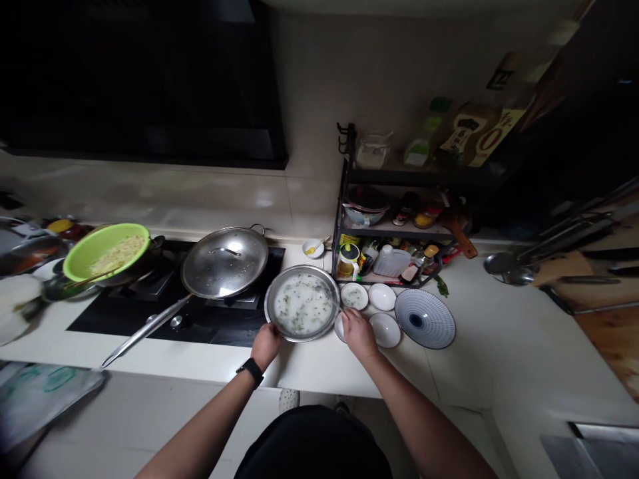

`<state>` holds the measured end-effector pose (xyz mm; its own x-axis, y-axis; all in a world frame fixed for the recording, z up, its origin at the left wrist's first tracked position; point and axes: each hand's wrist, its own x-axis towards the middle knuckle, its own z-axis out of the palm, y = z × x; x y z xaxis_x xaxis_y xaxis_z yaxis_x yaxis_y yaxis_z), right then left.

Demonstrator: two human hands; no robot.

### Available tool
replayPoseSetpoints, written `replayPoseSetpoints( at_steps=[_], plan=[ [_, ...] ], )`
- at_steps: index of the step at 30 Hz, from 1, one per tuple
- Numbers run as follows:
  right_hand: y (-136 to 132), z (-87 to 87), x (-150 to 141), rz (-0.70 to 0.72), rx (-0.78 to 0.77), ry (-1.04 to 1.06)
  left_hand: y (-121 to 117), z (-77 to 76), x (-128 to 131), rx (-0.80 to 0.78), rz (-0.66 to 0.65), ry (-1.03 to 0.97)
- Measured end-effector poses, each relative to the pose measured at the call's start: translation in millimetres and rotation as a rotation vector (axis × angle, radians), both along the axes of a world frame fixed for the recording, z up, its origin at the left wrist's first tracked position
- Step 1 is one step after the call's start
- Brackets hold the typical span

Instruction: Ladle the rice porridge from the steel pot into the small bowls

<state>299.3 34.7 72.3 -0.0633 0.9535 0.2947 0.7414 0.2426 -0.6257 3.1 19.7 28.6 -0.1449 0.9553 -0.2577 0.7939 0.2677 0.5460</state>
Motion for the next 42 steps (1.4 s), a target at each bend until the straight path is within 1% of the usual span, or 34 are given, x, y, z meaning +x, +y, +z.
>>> replayPoseSetpoints(
  at_steps=[2,5,6,7,9,12,19,24,28,32,36,39,42],
  plan=[
    [1.7,-6.1,-5.6,-0.087,-0.114,0.134,0.1,-0.6,-0.2,-0.003,0.000,0.000],
    [5.0,-11.9,-12.8,-0.315,-0.373,0.437,0.2,-2.1,-1.0,-0.015,0.009,-0.007],
    [6.2,-12.5,-14.3,-0.378,-0.437,0.535,0.3,-2.8,-1.3,-0.015,0.010,-0.011],
    [7.2,-12.4,-15.2,-0.422,-0.480,0.618,0.3,-3.4,-1.6,-0.012,0.008,-0.014],
    [8.6,-9.8,-15.4,-0.459,-0.512,0.722,0.5,-4.4,-2.1,-0.006,0.007,-0.020],
    [8.6,-2.0,-13.1,-0.472,-0.518,0.768,0.5,-5.3,-2.3,-0.008,0.012,-0.025],
    [7.9,14.6,-5.9,-0.452,-0.485,0.738,-0.6,-7.0,-2.4,-0.003,0.011,-0.014],
    [7.8,23.2,-0.2,-0.473,-0.516,0.861,-1.0,-9.1,-3.0,-0.001,0.011,-0.008],
    [3.5,32.6,8.6,-0.477,-0.481,0.930,-0.5,-8.9,-3.3,0.002,0.011,0.000],
    [-3.9,43.6,25.7,-0.494,-0.453,0.988,-0.2,-8.0,-3.9,-0.001,0.005,0.005],
    [-12.3,50.6,51.8,-0.521,-0.419,1.009,-0.2,-8.9,-4.4,-0.002,0.006,0.006],
    [-17.3,48.3,74.0,-0.569,-0.401,0.992,-0.2,-10.2,-4.7,0.000,0.008,0.007],
    [-18.7,38.7,92.5,-0.611,-0.371,0.936,0.1,-10.7,-5.1,-0.006,0.005,0.010]
  ],
)
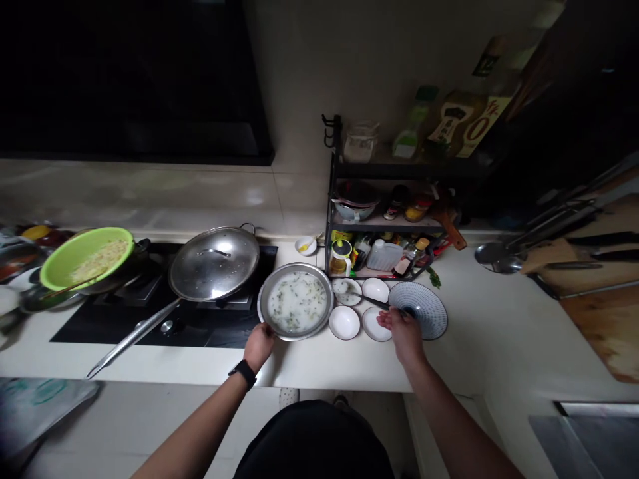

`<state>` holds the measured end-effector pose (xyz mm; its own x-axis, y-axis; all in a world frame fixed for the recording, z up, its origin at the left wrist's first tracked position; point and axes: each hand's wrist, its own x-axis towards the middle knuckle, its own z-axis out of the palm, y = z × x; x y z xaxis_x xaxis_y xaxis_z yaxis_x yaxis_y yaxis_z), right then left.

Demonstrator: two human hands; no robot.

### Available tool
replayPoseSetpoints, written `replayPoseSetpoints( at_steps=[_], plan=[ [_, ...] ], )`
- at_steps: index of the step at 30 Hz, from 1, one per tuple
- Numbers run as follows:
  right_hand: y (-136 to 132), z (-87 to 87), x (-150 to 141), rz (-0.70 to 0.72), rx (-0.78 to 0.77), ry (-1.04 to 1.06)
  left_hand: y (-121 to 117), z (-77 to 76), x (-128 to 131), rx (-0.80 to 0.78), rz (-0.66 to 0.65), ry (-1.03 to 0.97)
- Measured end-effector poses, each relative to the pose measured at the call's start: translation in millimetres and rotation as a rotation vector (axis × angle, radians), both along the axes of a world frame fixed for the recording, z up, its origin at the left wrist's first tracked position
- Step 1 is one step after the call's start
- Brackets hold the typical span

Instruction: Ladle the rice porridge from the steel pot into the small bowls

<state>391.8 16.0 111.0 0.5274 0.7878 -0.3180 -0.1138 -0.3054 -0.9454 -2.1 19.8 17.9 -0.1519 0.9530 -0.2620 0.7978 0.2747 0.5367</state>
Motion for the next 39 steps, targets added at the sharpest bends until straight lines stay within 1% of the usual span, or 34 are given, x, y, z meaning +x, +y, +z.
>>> replayPoseSetpoints(
  at_steps=[3,5,7,9,11,13,16,18,19,21,23,25,28,31,34,37,39],
  plan=[
    [1.5,-10.5,9.6,0.003,-0.025,-0.125,0.7,0.7,-0.4,-0.006,-0.013,0.006],
    [2.2,-13.5,10.8,0.062,-0.046,-0.274,1.2,1.3,-0.6,-0.011,-0.024,0.009],
    [1.2,-12.3,9.3,0.167,-0.020,-0.494,1.6,1.8,-0.7,-0.014,-0.028,0.018],
    [-1.8,-8.6,6.8,0.303,0.074,-0.737,1.7,2.5,-0.6,-0.015,-0.027,0.032],
    [-6.4,-5.1,4.9,0.436,0.182,-0.935,1.6,3.7,-0.3,-0.017,-0.022,0.035],
    [-11.3,-3.7,4.7,0.546,0.248,-1.067,1.6,5.5,0.2,-0.019,-0.022,0.017],
    [-17.6,-5.1,6.5,0.674,0.295,-1.160,1.7,8.5,1.0,-0.027,-0.014,-0.003],
    [-20.7,-5.7,6.6,0.691,0.308,-1.165,1.9,9.8,1.4,-0.035,-0.004,-0.002],
    [-21.8,-5.2,5.4,0.661,0.308,-1.153,2.0,10.1,1.5,-0.040,-0.002,0.000],
    [-23.2,-2.2,-0.9,0.548,0.296,-1.100,2.1,9.9,1.4,-0.048,-0.005,0.004],
    [-22.6,2.5,-12.7,0.436,0.278,-1.000,2.1,8.8,1.0,-0.046,-0.012,0.009],
    [-19.3,6.3,-28.9,0.390,0.259,-0.888,1.8,7.5,0.7,-0.034,-0.015,0.016],
    [-9.2,5.5,-55.0,0.442,0.251,-0.800,1.3,6.1,0.3,-0.018,-0.013,0.021],
    [2.9,-3.0,-74.5,0.534,0.256,-0.815,1.1,6.1,0.1,-0.023,-0.013,0.019],
    [10.1,-12.5,-83.9,0.595,0.257,-0.844,1.0,6.3,-0.1,-0.036,-0.012,0.004],
    [10.1,-20.3,-87.0,0.583,0.236,-0.815,0.7,6.5,-0.2,-0.020,-0.016,-0.008],
    [8.2,-25.4,-88.3,0.536,0.174,-0.722,0.6,6.8,-0.3,-0.023,-0.009,-0.007]
  ],
)
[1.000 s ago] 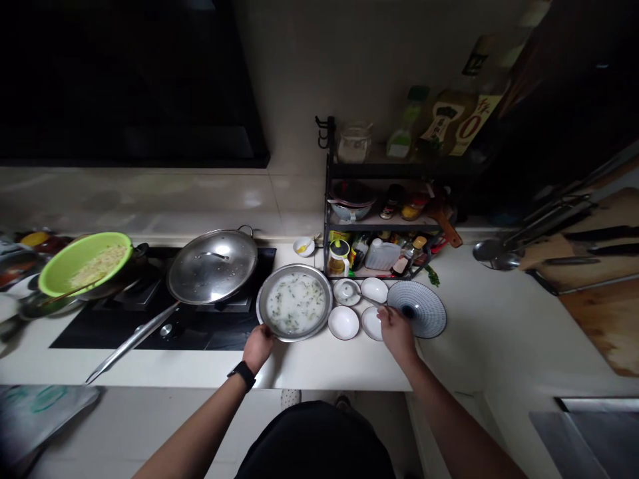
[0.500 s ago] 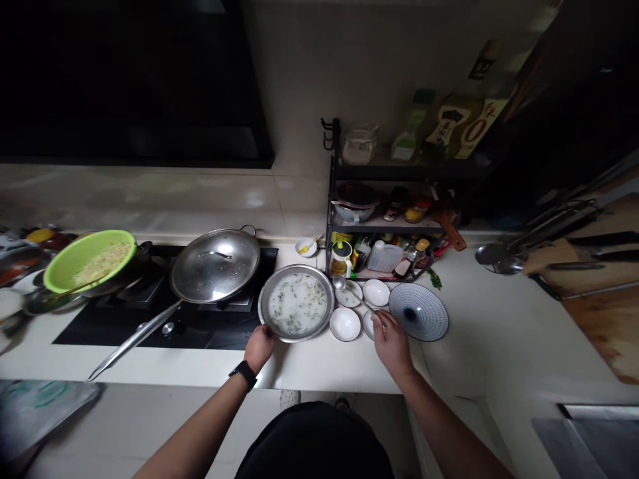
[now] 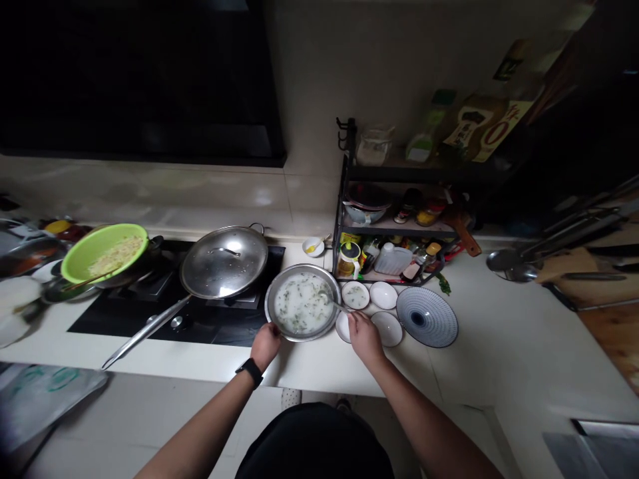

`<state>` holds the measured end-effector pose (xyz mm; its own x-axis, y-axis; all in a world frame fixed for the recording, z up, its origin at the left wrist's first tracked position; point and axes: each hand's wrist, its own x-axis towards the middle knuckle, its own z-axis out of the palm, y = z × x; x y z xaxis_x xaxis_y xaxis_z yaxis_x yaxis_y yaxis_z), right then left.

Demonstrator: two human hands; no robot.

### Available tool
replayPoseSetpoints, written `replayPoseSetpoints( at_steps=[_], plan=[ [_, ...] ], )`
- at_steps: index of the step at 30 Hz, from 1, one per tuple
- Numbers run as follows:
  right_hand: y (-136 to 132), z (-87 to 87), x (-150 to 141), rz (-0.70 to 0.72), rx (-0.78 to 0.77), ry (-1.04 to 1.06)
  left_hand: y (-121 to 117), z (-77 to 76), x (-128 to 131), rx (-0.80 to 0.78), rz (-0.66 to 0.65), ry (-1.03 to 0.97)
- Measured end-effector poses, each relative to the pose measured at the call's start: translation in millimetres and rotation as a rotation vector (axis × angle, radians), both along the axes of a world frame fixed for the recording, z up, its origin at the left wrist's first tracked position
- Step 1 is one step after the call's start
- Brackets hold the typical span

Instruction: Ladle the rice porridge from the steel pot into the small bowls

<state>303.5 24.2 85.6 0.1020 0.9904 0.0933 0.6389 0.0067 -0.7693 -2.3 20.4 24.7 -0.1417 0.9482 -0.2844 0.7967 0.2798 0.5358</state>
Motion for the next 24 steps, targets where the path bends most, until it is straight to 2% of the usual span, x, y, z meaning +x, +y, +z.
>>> replayPoseSetpoints(
  at_steps=[4,8,15,24],
  plan=[
    [-1.3,-9.7,-2.8,-0.219,-0.192,0.281,0.3,1.0,-0.2,-0.020,0.008,-0.009],
    [1.4,-10.9,-3.0,-0.367,-0.266,0.494,0.7,0.4,-0.5,-0.005,0.003,-0.016],
    [2.4,3.2,0.2,-0.403,-0.299,0.683,1.1,-2.6,-0.5,-0.003,0.009,-0.020],
    [4.0,20.3,10.1,-0.393,-0.258,0.673,1.8,-3.6,-0.7,-0.023,0.006,0.002]
  ],
)
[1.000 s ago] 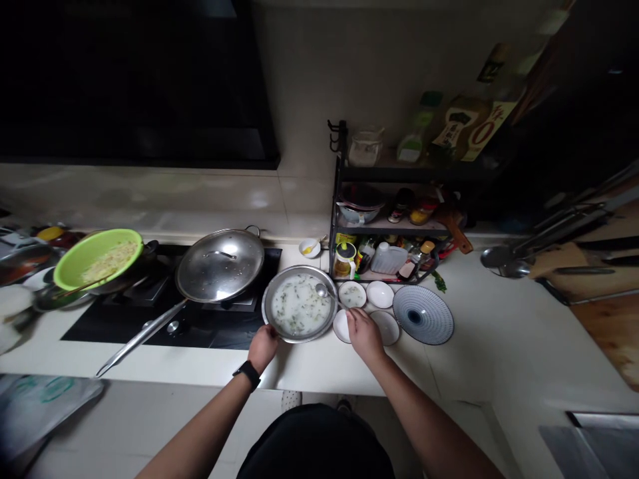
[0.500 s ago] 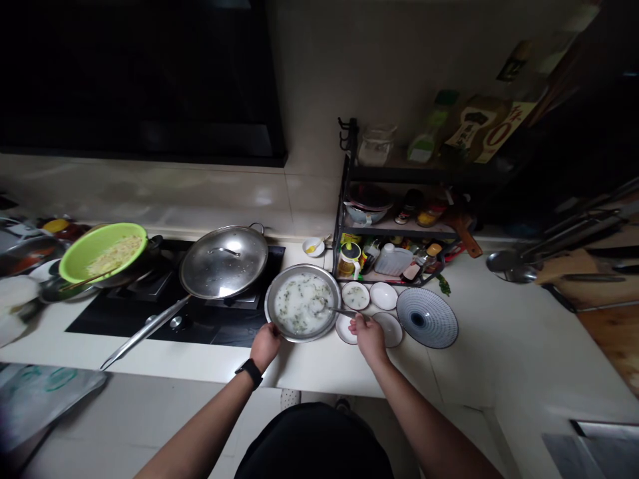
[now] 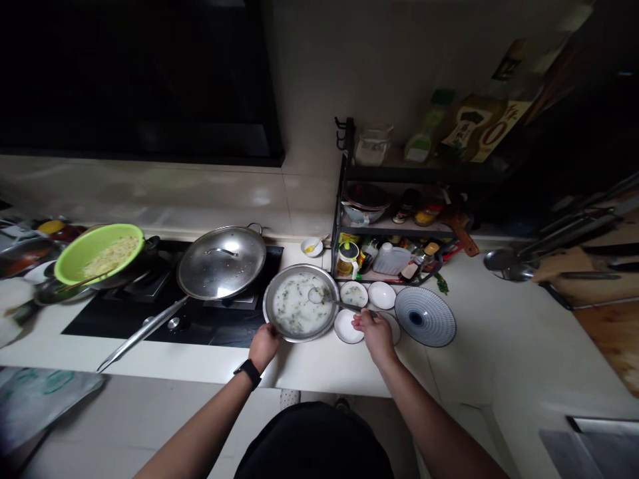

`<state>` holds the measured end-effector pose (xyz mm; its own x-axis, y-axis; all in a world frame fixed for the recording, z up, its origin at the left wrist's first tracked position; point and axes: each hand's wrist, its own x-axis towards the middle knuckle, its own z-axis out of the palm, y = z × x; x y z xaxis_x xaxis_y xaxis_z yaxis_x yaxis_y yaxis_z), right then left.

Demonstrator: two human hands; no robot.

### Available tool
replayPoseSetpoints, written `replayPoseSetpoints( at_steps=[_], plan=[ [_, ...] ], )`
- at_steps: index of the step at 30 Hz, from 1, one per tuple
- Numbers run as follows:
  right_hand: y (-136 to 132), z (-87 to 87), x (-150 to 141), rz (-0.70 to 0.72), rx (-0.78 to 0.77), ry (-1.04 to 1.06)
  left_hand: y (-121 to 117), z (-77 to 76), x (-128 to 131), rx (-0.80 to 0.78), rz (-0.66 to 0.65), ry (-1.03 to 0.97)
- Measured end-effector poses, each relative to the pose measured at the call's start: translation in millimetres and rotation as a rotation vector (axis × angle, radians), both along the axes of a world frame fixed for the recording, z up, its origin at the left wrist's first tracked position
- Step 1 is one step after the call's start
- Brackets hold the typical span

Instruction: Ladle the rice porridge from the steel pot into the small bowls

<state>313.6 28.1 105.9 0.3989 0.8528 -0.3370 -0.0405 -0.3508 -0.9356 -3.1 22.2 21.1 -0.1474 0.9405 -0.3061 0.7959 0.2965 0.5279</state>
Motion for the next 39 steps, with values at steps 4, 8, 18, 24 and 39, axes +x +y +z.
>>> replayPoseSetpoints(
  at_steps=[4,8,18,24,39],
  plan=[
    [-1.1,3.7,7.3,0.027,0.015,-0.087,-0.5,-1.4,0.1,0.010,0.004,0.014],
    [-3.4,0.8,12.9,0.070,0.039,-0.214,-0.6,-0.9,0.1,0.018,-0.001,0.008],
    [-5.4,-1.4,6.3,-0.016,-0.026,0.021,-0.5,0.9,1.0,0.023,0.008,0.007],
    [-7.1,13.8,18.6,-0.050,0.000,0.051,-0.4,1.5,0.9,0.020,0.004,0.006],
    [-8.4,0.5,92.7,-0.024,0.050,-0.402,1.1,0.1,0.1,0.005,-0.013,0.041]
  ],
)
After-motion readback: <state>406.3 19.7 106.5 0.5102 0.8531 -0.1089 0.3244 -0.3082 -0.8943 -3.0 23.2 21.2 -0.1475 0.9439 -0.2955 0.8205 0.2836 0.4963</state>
